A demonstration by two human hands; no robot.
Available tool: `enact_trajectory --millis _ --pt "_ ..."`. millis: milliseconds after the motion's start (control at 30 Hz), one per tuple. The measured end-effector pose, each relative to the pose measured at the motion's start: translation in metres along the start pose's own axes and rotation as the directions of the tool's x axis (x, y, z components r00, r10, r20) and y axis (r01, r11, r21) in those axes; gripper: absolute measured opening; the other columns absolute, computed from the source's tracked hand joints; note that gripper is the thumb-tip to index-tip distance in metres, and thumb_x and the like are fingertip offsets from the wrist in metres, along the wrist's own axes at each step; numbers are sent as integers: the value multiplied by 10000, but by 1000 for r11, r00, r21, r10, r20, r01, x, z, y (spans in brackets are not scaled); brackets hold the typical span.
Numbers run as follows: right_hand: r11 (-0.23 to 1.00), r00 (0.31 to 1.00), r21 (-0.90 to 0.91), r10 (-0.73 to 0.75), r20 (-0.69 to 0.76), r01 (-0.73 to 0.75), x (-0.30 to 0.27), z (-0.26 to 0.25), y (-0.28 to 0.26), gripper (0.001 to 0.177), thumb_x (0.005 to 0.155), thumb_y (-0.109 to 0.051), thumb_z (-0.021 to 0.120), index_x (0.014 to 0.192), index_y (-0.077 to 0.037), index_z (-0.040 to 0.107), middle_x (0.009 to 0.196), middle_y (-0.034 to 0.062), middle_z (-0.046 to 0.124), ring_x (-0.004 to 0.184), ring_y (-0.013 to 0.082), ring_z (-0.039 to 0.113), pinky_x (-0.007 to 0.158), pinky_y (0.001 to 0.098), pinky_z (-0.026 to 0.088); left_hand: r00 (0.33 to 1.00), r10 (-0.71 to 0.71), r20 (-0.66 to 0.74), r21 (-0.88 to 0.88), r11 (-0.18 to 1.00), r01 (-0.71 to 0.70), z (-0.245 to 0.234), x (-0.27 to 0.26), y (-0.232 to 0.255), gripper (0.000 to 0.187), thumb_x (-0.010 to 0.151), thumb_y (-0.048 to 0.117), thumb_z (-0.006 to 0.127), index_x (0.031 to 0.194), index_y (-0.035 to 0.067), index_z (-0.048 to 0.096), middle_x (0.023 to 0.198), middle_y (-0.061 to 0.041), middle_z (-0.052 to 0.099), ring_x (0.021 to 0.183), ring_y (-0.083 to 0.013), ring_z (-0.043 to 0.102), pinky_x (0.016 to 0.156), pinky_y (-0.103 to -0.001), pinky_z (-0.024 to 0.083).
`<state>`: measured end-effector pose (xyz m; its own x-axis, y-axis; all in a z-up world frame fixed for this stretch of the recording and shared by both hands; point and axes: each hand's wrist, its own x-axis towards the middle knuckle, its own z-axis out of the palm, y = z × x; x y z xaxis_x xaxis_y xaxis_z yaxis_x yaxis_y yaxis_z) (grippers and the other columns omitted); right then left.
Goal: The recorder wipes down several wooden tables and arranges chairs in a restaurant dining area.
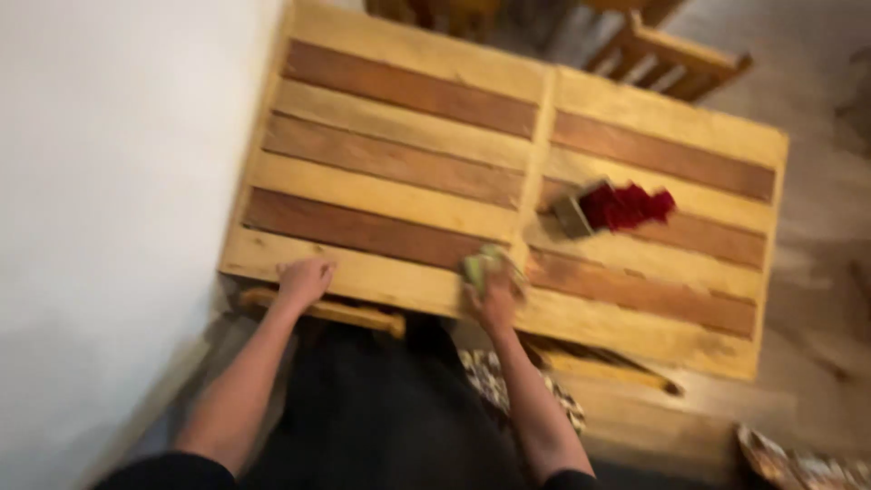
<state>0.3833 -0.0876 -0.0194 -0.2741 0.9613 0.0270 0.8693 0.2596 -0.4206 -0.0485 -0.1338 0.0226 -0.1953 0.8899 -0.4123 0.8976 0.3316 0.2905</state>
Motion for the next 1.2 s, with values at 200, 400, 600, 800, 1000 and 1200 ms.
enact_trajectory --millis 200,400,600,800,1000,1200 --pt "861 863 -51 504 -48 -506 24 39 -39 854 911 -472 679 1599 -181 267 1652 307 164 1508 516 133 1114 663 129 994 -59 -96 -148 988 44 42 15 -77 275 904 385 629 1087 252 785 1047 -93 775 1011 -361 713 956 -650 455" --pt "954 953 -21 298 -62 -299 74 107 -147 891 907 -419 702 1638 -167 258 1658 337 188 1523 539 148 1150 667 193 991 89 -105 -375 919 -122 60 28 -88 566 907 405 657 1433 215 577 1124 -202 713 1027 -442 677 889 -562 546" --pt "972 905 52 -234 355 231 90 127 -282 827 838 -379 734 1574 -266 374 1678 208 161 1535 465 125 1116 704 248 995 18 -97 -330 943 -49 5 2 -65 819 962 372 616 1654 331 180 991 -168 760 986 -433 680 998 -690 401" --pt "983 950 -20 -169 261 181 81 104 -275 794 849 -329 719 1569 -265 389 1710 103 235 1575 336 218 1170 644 290 960 247 132 -31 969 -246 -10 22 -33 830 955 364 603 1660 297 171 969 -218 743 933 -416 703 898 -587 511" --pt "988 983 27 145 115 -149 39 53 -181 800 873 -336 718 1591 -297 368 1690 99 244 1562 352 215 1171 610 292 735 649 196 -153 761 -631 43 57 18 726 925 311 620 1597 257 350 996 -219 722 883 -438 689 766 -570 549" --pt "924 920 -49 383 80 -380 -29 10 -95 849 873 -400 702 1601 -307 275 1717 80 182 1548 349 228 1164 590 324 665 561 493 90 728 -680 60 31 99 605 945 373 560 1527 249 449 1035 -199 728 940 -397 718 829 -563 554"
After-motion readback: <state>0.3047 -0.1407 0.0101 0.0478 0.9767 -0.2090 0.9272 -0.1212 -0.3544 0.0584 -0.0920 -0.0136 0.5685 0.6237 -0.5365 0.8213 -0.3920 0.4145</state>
